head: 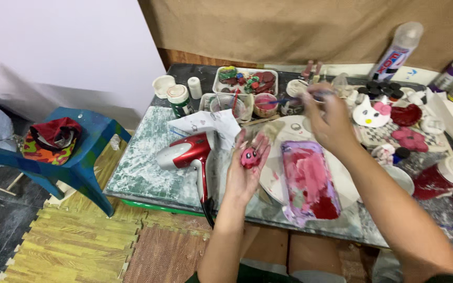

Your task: The person paints a small pink figurine with a brush, repeatedly dipping it into a paint container and applying pink paint. The person uses a hairdryer to dry the figurine between painting steps.

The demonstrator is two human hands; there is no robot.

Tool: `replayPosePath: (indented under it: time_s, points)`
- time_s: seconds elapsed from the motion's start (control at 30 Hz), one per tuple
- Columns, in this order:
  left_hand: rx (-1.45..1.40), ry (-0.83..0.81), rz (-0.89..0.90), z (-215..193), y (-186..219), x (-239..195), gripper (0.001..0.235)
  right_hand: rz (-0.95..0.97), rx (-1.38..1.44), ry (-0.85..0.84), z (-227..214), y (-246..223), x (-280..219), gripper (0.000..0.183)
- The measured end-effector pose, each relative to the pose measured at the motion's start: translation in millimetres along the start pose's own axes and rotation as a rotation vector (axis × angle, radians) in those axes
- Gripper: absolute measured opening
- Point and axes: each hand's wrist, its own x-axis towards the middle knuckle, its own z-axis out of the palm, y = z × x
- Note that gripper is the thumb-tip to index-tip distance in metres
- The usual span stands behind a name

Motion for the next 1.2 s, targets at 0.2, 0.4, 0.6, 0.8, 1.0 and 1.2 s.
replayPosePath:
  time_s: [0.2,0.4,0.6,0.8,1.0,1.2]
  points:
    - [0.05,0.188,0.192,5.8,40.3,13.2,0.057,0.117,-0.089,-0.404,92.0,33.5,76.5,0.02]
    - [0.003,0.257,0.226,3.8,70.6,17.0,0.054,-0.371,-0.278,-0.199,146.1,97.5,85.0,0.025]
    - [-0.04,0.316,0.231,-6.5,76.3,11.2,0.048,0.048,-0.097,-0.368,185.5,99.4,74.1,0.026]
    - [-0.071,0.318,0.21,-17.2,75.5,10.2,0.047,0.369,0.09,-0.464,173.5,75.8,79.0,0.02]
    - [-0.021,0.304,0.213,-19.1,71.4,13.1,0.049,0.185,-0.259,-0.439,155.1,112.1,84.6,0.022]
    - [0.038,0.314,0.191,-15.2,66.2,17.6,0.047,0.147,-0.216,-0.557,132.1,126.5,89.8,0.025]
